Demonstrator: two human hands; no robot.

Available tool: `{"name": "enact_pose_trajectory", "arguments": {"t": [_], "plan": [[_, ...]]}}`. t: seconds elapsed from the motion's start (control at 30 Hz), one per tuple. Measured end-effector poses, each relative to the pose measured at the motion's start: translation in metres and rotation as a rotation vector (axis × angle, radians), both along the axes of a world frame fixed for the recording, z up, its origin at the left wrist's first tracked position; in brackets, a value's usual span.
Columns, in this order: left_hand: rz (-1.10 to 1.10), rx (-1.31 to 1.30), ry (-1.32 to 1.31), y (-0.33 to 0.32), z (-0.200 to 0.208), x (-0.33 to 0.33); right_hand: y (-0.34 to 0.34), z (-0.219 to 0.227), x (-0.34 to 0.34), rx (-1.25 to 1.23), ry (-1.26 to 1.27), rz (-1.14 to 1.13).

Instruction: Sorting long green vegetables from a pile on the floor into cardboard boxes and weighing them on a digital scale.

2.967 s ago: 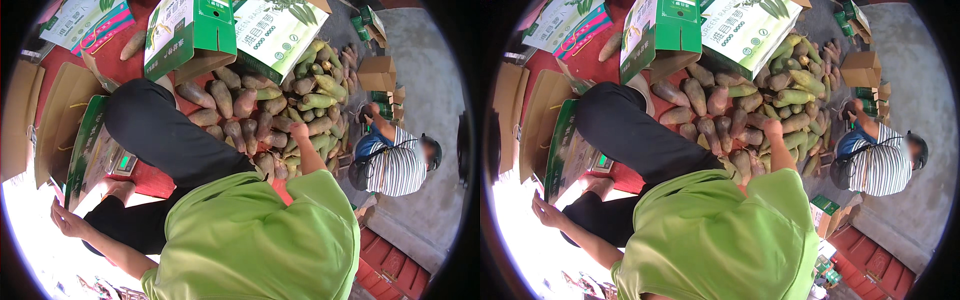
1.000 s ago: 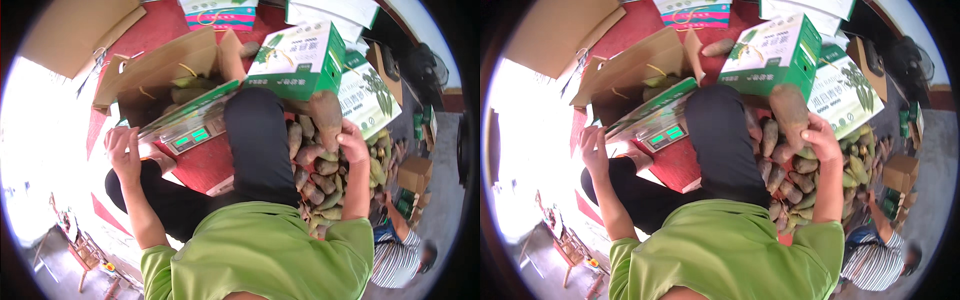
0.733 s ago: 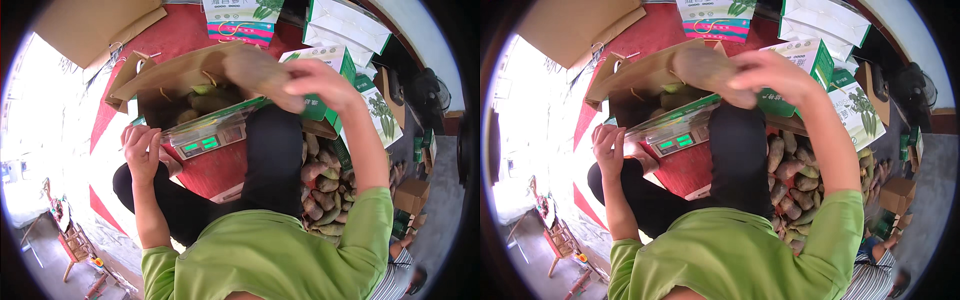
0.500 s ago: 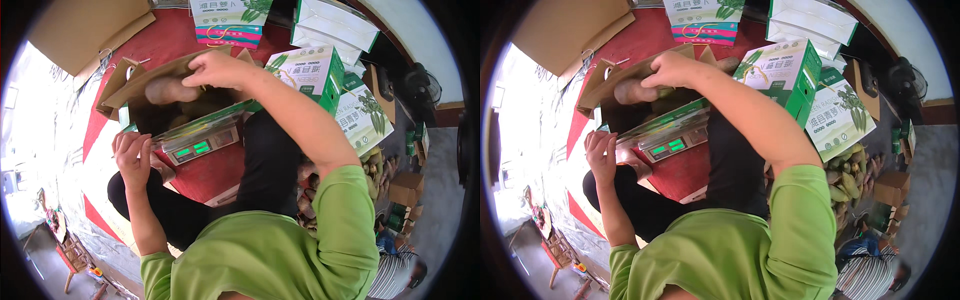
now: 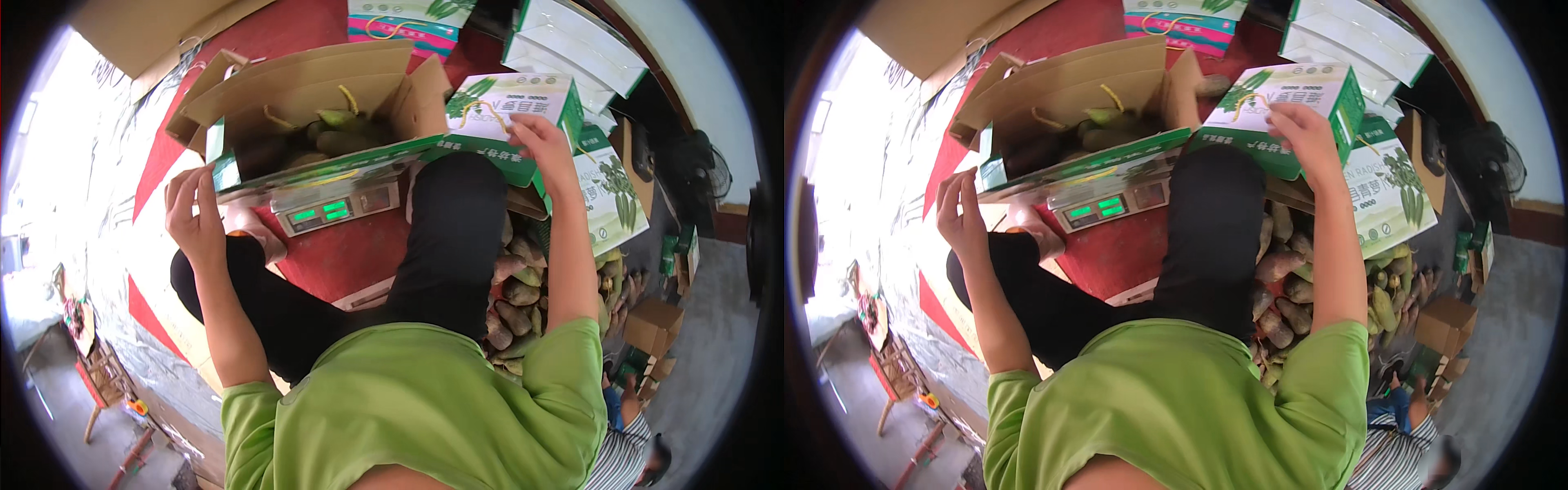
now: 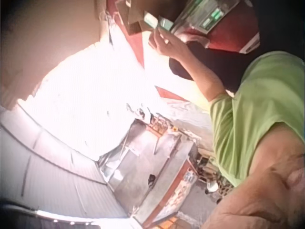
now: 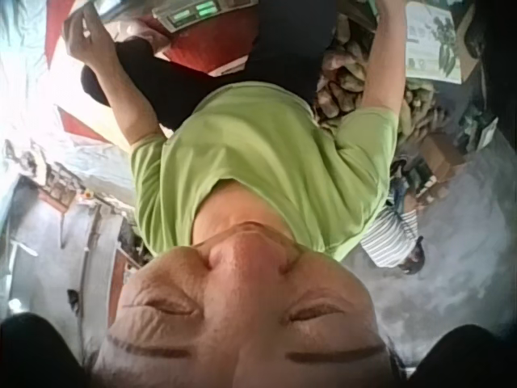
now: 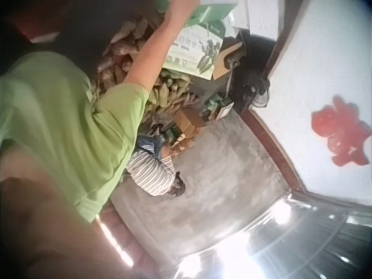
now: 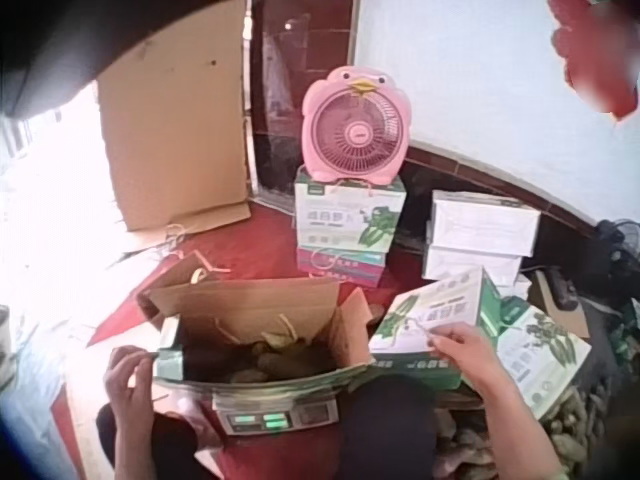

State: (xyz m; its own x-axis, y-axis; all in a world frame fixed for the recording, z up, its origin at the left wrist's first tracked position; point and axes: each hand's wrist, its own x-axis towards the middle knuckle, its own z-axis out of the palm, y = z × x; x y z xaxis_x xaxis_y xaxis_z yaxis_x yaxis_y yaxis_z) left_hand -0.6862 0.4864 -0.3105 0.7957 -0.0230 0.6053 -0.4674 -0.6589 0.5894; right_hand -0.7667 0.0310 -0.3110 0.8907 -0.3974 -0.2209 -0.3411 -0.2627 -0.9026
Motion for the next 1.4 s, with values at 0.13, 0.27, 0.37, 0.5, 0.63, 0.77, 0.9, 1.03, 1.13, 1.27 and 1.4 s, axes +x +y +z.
{"name": "enact_pose_trajectory", "arguments": {"t": [0.13,0.27,0.37,0.5,0.63,0.77,0.9,1.03,1.13,1.27,1.4], "plan": [[0.078,-0.061,-0.017,0.007,0.000,0.002,-0.014,-0.029,-0.016,0.058,0.093,-0.023],[0.151,-0.112,0.015,0.013,-0.001,0.004,-0.007,-0.022,0.001,0.067,0.081,-0.005],[0.181,-0.217,0.103,0.015,-0.004,0.008,0.006,-0.003,0.022,0.046,0.061,0.077],[0.250,-0.276,0.244,0.016,0.004,0.008,0.029,0.016,0.057,-0.065,0.100,0.215],[0.230,-0.160,0.371,0.018,0.013,0.014,0.046,0.023,0.083,-0.141,0.146,0.307],[0.173,-0.058,0.499,0.026,0.015,0.032,0.049,0.013,0.105,-0.287,0.267,0.376],[0.175,0.233,0.535,0.025,0.003,0.062,0.049,0.005,0.118,-0.359,0.371,0.368],[0.122,0.575,0.520,0.008,-0.002,0.080,0.054,0.008,0.121,-0.361,0.425,0.396],[0.143,0.740,0.741,-0.011,0.006,0.090,0.054,0.006,0.123,-0.353,0.441,0.428],[0.157,0.907,0.723,-0.025,0.011,0.092,0.058,0.007,0.127,-0.356,0.456,0.426],[-0.062,0.805,0.530,-0.044,0.037,0.062,0.050,0.003,0.134,-0.650,0.228,0.419]]}}
